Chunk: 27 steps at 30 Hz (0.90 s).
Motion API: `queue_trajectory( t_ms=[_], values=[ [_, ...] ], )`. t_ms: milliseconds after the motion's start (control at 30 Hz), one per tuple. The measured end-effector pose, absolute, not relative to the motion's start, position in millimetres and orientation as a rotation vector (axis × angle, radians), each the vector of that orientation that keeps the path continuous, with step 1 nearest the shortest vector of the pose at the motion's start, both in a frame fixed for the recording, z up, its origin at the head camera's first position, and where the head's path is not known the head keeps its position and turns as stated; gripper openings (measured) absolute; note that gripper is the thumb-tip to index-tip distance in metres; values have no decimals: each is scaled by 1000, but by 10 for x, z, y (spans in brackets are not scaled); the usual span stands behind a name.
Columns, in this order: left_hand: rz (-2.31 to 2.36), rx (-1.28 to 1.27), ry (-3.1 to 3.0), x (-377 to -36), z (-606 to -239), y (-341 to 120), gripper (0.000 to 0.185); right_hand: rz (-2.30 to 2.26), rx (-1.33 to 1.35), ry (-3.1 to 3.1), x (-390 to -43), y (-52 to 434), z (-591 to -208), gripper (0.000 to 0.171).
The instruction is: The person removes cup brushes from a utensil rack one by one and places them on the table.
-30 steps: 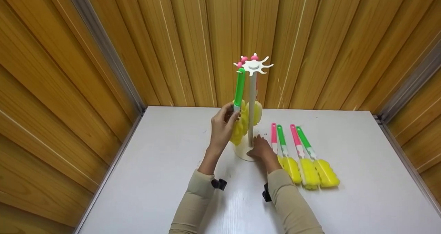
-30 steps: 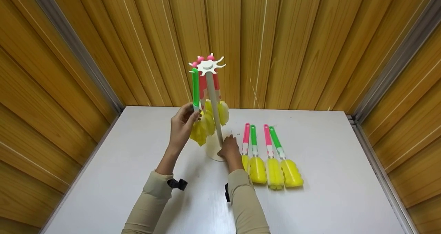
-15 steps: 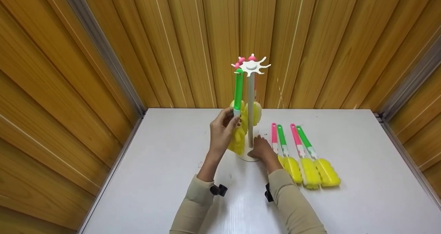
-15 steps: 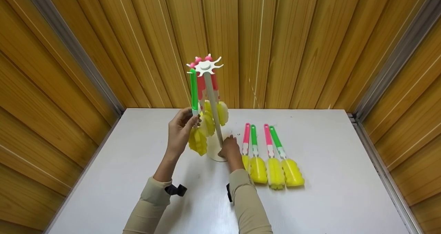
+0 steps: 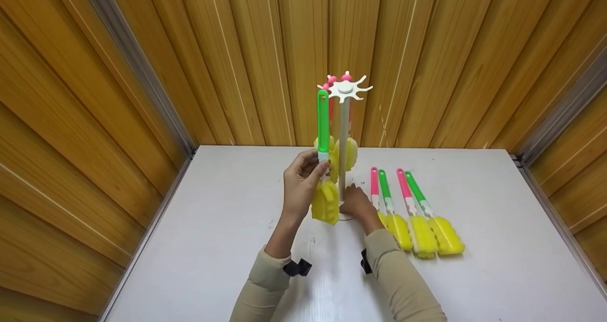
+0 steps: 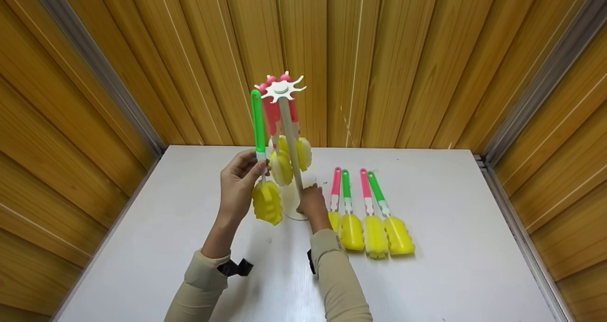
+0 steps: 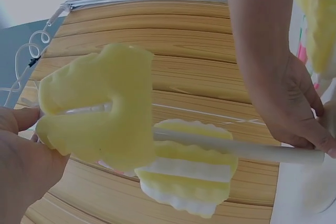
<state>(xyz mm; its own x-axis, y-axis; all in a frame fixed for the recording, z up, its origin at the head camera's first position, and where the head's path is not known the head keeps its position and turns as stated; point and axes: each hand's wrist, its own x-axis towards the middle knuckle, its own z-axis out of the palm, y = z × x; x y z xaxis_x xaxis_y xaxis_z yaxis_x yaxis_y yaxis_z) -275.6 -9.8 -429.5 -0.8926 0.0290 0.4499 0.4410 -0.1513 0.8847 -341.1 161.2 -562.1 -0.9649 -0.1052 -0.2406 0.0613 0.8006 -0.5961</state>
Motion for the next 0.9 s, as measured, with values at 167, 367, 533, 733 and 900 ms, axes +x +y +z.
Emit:
queue_trajectory(
  t_ms=[167, 367, 533, 733, 900],
  values=[
    [-2134, -543, -1808, -2713, -4214, -156, 32, -892, -48, 2732, -3432, 1599, -5619, 66],
    [-2147, -512, -1789, -2660, -4212, -263, 31, -850, -81, 2736, -3457, 1600, -5638, 64],
    [-2132, -483, -1813, -2642, -4228, -359, 33, -863, -16, 2725, -3466, 1594, -5623, 54],
    [-2124, -414, -1833, -2631, -4325, -469, 31, -874, -8, 2717, -3480, 1586, -5611, 50],
    [-2100, -350, -1839, -2635, -4421, -540, 29, -901, 0, 2700, -3477, 1576, -5629, 48]
  ],
)
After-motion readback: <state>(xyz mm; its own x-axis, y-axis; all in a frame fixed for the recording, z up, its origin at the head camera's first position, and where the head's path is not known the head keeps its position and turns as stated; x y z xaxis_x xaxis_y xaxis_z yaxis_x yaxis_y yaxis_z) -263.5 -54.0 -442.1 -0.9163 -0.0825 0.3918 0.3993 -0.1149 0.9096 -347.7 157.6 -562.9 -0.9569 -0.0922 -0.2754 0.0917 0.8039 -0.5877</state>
